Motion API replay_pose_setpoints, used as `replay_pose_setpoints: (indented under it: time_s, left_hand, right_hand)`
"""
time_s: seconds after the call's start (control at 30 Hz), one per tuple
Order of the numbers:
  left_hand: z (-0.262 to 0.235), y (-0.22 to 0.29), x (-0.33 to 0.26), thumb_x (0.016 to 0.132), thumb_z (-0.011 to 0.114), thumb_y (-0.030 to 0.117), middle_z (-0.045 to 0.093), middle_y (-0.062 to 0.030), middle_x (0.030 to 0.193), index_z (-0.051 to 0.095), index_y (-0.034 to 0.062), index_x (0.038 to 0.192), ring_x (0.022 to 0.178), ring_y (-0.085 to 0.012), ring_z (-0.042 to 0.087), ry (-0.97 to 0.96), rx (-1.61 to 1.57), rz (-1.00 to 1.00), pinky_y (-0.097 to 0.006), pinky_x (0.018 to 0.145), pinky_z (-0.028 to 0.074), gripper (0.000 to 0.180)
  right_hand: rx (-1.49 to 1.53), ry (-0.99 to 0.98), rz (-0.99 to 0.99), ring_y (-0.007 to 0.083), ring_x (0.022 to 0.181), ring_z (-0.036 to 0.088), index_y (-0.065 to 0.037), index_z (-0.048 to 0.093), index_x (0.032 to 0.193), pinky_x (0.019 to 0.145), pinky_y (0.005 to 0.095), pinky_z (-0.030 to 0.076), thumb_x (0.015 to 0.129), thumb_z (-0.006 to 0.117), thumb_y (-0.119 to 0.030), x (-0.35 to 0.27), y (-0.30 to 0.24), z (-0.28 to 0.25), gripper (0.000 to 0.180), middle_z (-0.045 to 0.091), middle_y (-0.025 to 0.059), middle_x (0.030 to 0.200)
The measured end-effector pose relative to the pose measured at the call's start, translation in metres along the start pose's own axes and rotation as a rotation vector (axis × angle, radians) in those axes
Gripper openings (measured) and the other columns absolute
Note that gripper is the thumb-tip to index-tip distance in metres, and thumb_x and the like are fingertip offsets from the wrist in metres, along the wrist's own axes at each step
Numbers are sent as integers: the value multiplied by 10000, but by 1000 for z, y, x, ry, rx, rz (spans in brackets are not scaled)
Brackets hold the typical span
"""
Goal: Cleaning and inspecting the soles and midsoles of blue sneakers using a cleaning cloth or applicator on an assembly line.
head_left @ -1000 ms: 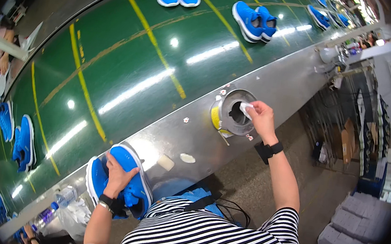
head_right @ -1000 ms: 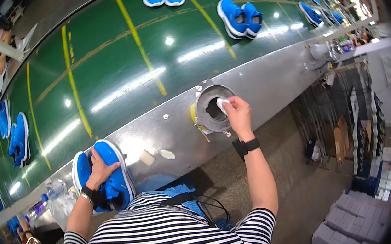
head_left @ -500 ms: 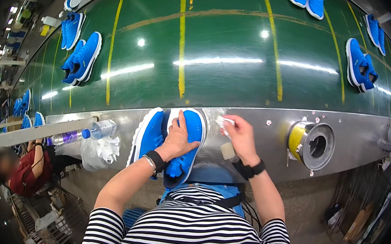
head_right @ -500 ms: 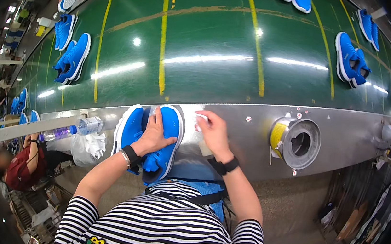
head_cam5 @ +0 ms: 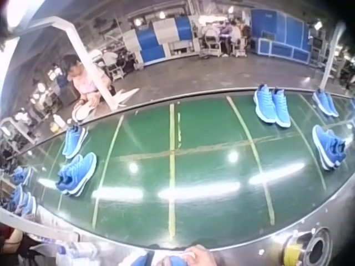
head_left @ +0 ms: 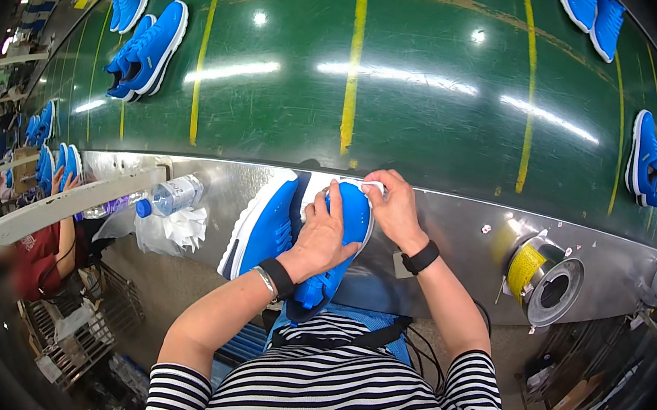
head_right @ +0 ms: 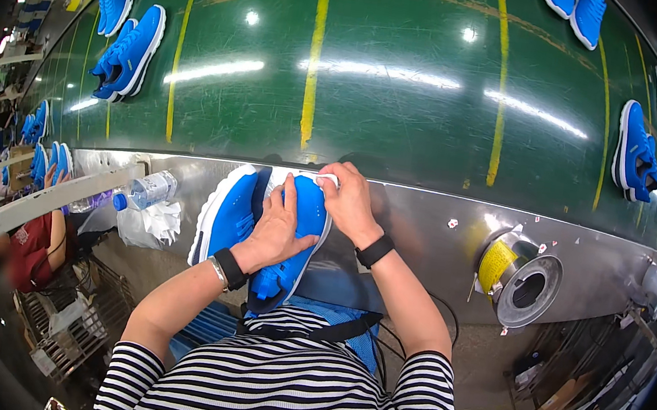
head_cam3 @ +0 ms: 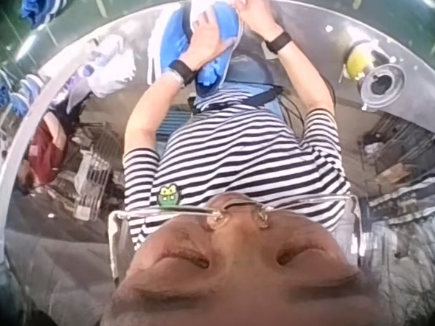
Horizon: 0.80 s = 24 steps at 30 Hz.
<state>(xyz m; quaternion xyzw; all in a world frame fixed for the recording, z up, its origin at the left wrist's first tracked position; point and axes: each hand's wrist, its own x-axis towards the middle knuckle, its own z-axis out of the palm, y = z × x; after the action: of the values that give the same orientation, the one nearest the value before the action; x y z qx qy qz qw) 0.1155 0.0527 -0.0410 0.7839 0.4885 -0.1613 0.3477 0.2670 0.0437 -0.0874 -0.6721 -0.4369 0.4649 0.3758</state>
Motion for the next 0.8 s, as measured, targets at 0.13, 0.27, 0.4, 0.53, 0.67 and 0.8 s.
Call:
replay_pose_setpoints:
  time_s: [0.13,0.27,0.4,0.53,0.67,0.8]
  left_hand:
    - [-2,3,2,666,739,262,218,-377,1262,-27,-114,1341,1092,-507,348,-36,1,-33,-492,969,323,1088]
    - [-2,1,1,657,752,276,243,-353,1243,-49,-126,1336,1126,-487,316,-53,-20,-53,-485,1003,274,1124]
    - [0,0,0,657,750,268,234,-349,1250,-54,-125,1337,1137,-483,305,-33,-9,-33,-480,1005,274,1124]
    - [-3,2,0,657,750,264,231,-347,1254,-55,-122,1339,1133,-478,310,-44,7,-50,-474,1004,280,1124]
    - [-1,-1,-1,655,751,258,243,-343,1249,-46,-121,1339,1124,-471,321,-14,0,-25,-468,1001,285,1116]
    - [-4,3,2,652,752,259,265,-339,1232,-30,-123,1337,1119,-463,327,-14,1,-29,-464,993,290,1107]
  right_hand:
    - [0,-1,-127,319,715,555,-20,606,851,633,371,434,771,593,-56,11,0,6,88,544,140,782]
    - [36,-32,-138,328,736,554,-18,595,855,646,375,436,772,585,-45,2,1,-2,87,539,144,792]
    - [-35,-26,-142,286,722,555,-16,591,850,638,347,435,783,574,-36,3,10,-2,72,544,126,793]
    - [-44,-33,-221,249,708,558,-11,598,852,622,317,436,776,576,-26,15,8,2,81,552,111,787]
    - [117,-80,-81,272,719,559,-12,602,864,621,327,439,769,571,-17,-2,4,-1,100,551,122,794]
    - [38,-32,-182,249,729,567,-18,610,867,624,319,447,770,570,-17,7,1,5,105,560,103,810]
